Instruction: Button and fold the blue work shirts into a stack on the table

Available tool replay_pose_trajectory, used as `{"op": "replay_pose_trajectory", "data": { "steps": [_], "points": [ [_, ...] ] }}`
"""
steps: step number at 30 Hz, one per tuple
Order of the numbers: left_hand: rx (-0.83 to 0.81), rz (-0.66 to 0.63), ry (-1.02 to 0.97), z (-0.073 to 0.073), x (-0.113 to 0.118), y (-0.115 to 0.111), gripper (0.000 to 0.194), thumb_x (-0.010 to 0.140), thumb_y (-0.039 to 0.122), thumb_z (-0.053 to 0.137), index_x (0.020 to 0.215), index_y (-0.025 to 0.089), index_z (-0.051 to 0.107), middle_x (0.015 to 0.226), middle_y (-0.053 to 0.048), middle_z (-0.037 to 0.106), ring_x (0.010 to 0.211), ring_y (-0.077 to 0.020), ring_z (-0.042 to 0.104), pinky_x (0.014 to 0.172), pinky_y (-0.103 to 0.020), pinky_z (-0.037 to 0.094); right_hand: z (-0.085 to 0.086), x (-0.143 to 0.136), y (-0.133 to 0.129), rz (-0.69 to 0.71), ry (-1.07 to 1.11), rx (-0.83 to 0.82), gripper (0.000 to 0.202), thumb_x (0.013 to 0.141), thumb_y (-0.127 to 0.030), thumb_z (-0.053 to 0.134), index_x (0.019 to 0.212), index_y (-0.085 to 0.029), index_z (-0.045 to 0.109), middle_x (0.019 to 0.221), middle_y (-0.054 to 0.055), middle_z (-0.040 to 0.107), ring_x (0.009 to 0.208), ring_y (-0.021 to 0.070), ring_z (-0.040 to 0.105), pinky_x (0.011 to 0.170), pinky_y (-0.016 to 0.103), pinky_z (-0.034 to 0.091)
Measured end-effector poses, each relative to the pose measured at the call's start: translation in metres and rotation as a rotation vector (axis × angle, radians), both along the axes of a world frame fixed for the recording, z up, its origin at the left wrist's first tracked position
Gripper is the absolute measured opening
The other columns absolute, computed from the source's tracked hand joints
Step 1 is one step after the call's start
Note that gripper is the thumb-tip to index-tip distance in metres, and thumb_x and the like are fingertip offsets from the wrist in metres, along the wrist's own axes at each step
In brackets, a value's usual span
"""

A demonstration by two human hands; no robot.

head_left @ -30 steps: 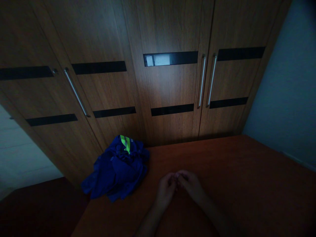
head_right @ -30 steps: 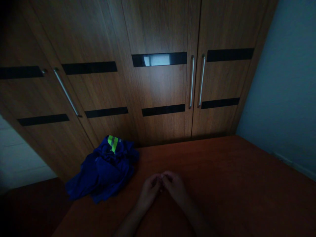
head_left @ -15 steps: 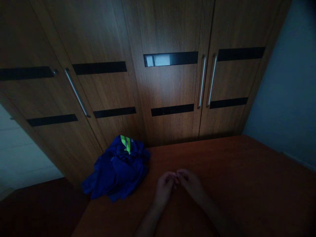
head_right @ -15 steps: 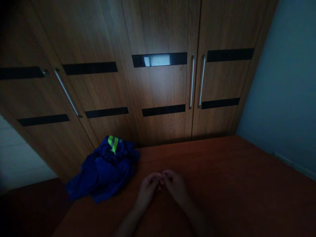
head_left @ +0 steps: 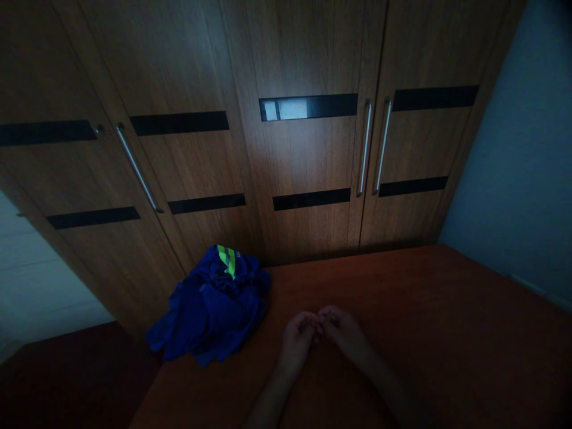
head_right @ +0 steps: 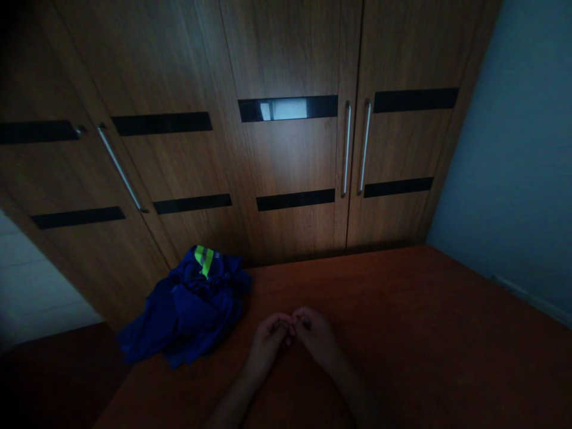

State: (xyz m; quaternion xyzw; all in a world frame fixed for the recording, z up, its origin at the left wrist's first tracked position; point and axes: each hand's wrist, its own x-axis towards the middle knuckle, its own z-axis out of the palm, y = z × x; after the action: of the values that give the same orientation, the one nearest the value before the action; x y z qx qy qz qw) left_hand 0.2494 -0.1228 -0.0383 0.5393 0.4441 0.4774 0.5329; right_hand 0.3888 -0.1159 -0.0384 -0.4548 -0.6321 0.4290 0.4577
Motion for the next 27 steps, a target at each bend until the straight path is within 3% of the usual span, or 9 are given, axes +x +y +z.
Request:
{"op": "replay_pose_trajectory", "data": {
  "steps": [8, 15, 20, 27],
  "points": [
    [-0.037, 0.022, -0.055, 0.003, -0.001, 0.002, 0.017, 0.069, 0.026, 0.053, 0.078, 0.015, 0.062, 0.065, 0.000, 0.061, 0.049, -0.0092, 0.050, 0.046, -0.020, 0.033, -0.002, -0.001, 0.000, 0.005, -0.025, 0.002, 0.014, 0.076, -0.020, 0.046, 0.080, -0.020, 0.059, 0.071, 0.000, 0.063, 0.064, 0.0129, 0.057, 0.060, 0.023, 0.043],
    [-0.034, 0.007, -0.077, 0.002, 0.000, 0.002, 0.017, 0.069, 0.023, 0.051, 0.079, 0.015, 0.063, 0.061, 0.002, 0.058, 0.047, -0.0084, 0.047, 0.046, -0.019, 0.033, -0.008, -0.001, 0.001, -0.061, -0.171, 0.053, 0.017, 0.075, -0.015, 0.049, 0.087, -0.020, 0.060, 0.069, -0.002, 0.062, 0.062, 0.0119, 0.056, 0.059, 0.022, 0.041],
    [-0.032, 0.005, -0.068, 0.000, 0.000, 0.003, 0.018, 0.069, 0.023, 0.050, 0.080, 0.015, 0.062, 0.060, 0.002, 0.057, 0.047, -0.0087, 0.047, 0.046, -0.020, 0.033, -0.002, 0.001, -0.002, -0.074, -0.332, 0.117, 0.012, 0.078, -0.017, 0.050, 0.085, -0.021, 0.060, 0.061, -0.003, 0.058, 0.056, 0.0114, 0.052, 0.054, 0.021, 0.037],
    [-0.036, -0.001, -0.070, 0.000, 0.002, 0.001, 0.019, 0.070, 0.027, 0.051, 0.081, 0.015, 0.062, 0.061, 0.002, 0.056, 0.048, -0.0091, 0.047, 0.046, -0.020, 0.033, 0.003, 0.003, -0.005, -0.047, -0.348, 0.136, 0.014, 0.082, -0.018, 0.048, 0.086, -0.021, 0.061, 0.067, -0.002, 0.064, 0.060, 0.0116, 0.057, 0.057, 0.021, 0.038]
  ]
}}
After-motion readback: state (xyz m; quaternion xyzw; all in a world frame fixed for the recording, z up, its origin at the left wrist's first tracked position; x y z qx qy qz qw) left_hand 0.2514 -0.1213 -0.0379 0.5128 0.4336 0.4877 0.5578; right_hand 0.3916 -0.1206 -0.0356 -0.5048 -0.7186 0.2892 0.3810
